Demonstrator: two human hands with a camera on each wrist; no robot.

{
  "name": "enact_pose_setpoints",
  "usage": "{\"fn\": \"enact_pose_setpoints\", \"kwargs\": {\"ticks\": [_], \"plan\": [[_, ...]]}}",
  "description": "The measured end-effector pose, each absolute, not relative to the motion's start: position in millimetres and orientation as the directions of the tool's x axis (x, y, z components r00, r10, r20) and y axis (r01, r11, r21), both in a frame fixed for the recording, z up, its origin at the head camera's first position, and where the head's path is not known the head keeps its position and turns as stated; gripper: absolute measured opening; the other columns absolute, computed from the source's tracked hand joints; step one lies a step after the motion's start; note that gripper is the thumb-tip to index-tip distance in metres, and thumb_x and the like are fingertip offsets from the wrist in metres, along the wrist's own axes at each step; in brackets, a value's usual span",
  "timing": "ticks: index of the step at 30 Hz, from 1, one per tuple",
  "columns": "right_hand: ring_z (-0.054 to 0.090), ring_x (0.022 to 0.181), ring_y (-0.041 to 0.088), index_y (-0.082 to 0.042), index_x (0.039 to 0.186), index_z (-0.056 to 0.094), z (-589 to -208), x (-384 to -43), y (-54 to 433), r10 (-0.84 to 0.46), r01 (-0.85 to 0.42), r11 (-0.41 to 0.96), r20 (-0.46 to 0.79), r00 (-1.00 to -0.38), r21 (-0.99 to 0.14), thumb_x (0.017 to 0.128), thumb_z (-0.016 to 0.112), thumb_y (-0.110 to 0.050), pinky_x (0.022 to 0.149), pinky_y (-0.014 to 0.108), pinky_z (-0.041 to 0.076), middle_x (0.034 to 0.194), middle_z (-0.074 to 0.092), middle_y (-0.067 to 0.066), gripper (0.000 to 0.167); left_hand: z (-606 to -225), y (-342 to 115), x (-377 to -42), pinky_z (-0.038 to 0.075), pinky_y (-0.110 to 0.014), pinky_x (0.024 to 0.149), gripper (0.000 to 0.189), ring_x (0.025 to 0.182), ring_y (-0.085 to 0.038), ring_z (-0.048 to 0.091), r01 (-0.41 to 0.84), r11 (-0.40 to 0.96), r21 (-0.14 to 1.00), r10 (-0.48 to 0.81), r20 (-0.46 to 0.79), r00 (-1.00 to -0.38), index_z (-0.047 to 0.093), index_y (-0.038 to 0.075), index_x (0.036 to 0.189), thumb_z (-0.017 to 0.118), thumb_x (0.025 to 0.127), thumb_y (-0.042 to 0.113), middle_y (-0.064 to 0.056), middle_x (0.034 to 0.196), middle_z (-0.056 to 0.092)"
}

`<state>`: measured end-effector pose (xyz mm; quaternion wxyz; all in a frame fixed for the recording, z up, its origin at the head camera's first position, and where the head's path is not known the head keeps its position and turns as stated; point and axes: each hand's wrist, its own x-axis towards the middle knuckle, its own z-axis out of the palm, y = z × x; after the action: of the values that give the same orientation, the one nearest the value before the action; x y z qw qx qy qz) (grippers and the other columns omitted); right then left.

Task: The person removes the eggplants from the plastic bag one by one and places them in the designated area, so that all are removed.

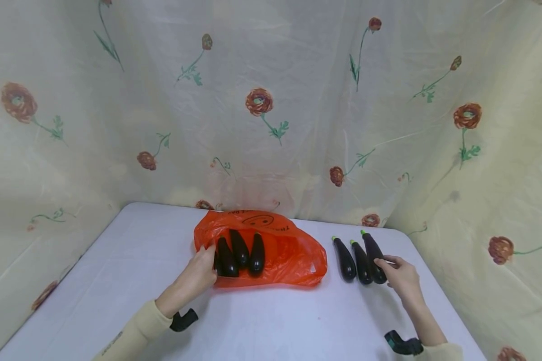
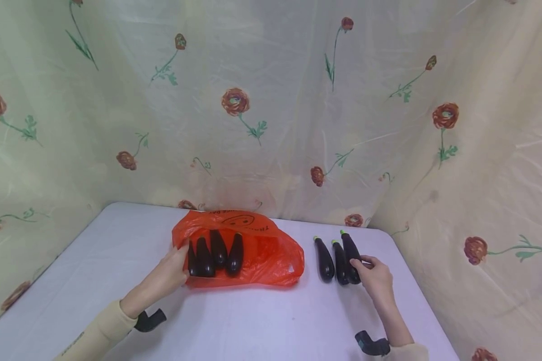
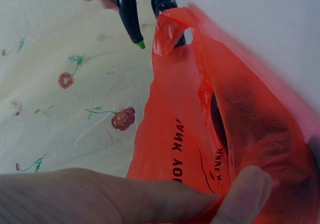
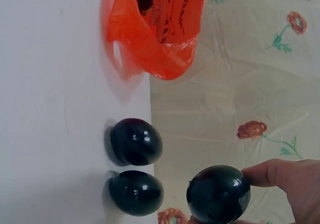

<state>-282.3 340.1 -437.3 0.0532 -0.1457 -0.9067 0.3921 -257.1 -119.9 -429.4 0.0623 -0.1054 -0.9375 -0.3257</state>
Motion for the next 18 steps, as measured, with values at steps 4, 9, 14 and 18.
{"fn": "enact_pose_setpoints", "kwargs": {"ticks": [4,9,14,18], "plan": [[0.062,0.103,0.039,0.006,0.134,0.048,-442.1,-283.5,346.6,0.315,0.22,0.642,-0.009,-0.949,-0.735,0.093,0.054,-0.046,0.063,0.026,0.053,0.128,0.055,0.033,0.066,-430.1,-119.9,-257.2,0.056,-0.04,0.066,0.049,0.083,-0.029,0.057,0.25,0.777,0.578,0.159,0.204,-0.966,0.052,-0.014,0.118,0.058,0.07,-0.019,-0.029,0.106,0.06],[0.061,0.107,0.042,0.008,0.134,0.048,-450.6,-286.5,354.8,0.334,0.236,0.638,-0.013,-0.943,-0.733,0.093,0.054,-0.043,0.066,0.03,0.056,0.128,0.054,0.034,0.065,-431.4,-119.6,-257.6,0.052,-0.036,0.062,0.048,0.081,-0.027,0.055,0.242,0.776,0.582,0.156,0.194,-0.968,0.053,-0.013,0.116,0.058,0.069,-0.019,-0.026,0.103,0.061],[0.063,0.1,0.04,0.008,0.134,0.047,-458.3,-292.2,362.5,0.37,0.274,0.625,-0.032,-0.928,-0.731,0.093,0.055,-0.043,0.066,0.031,0.056,0.128,0.055,0.034,0.066,-430.8,-119.8,-258.0,0.053,-0.034,0.062,0.049,0.081,-0.026,0.054,0.233,0.769,0.595,0.153,0.183,-0.971,0.053,-0.013,0.119,0.058,0.07,-0.019,-0.025,0.105,0.061],[0.064,0.094,0.037,0.008,0.133,0.048,-463.3,-295.4,367.0,0.383,0.286,0.618,-0.037,-0.923,-0.732,0.092,0.056,-0.043,0.064,0.031,0.056,0.126,0.056,0.034,0.066,-429.6,-120.6,-257.9,0.051,-0.032,0.06,0.05,0.08,-0.026,0.054,0.23,0.769,0.597,0.153,0.178,-0.972,0.052,-0.014,0.12,0.057,0.07,-0.019,-0.026,0.105,0.061]]}}
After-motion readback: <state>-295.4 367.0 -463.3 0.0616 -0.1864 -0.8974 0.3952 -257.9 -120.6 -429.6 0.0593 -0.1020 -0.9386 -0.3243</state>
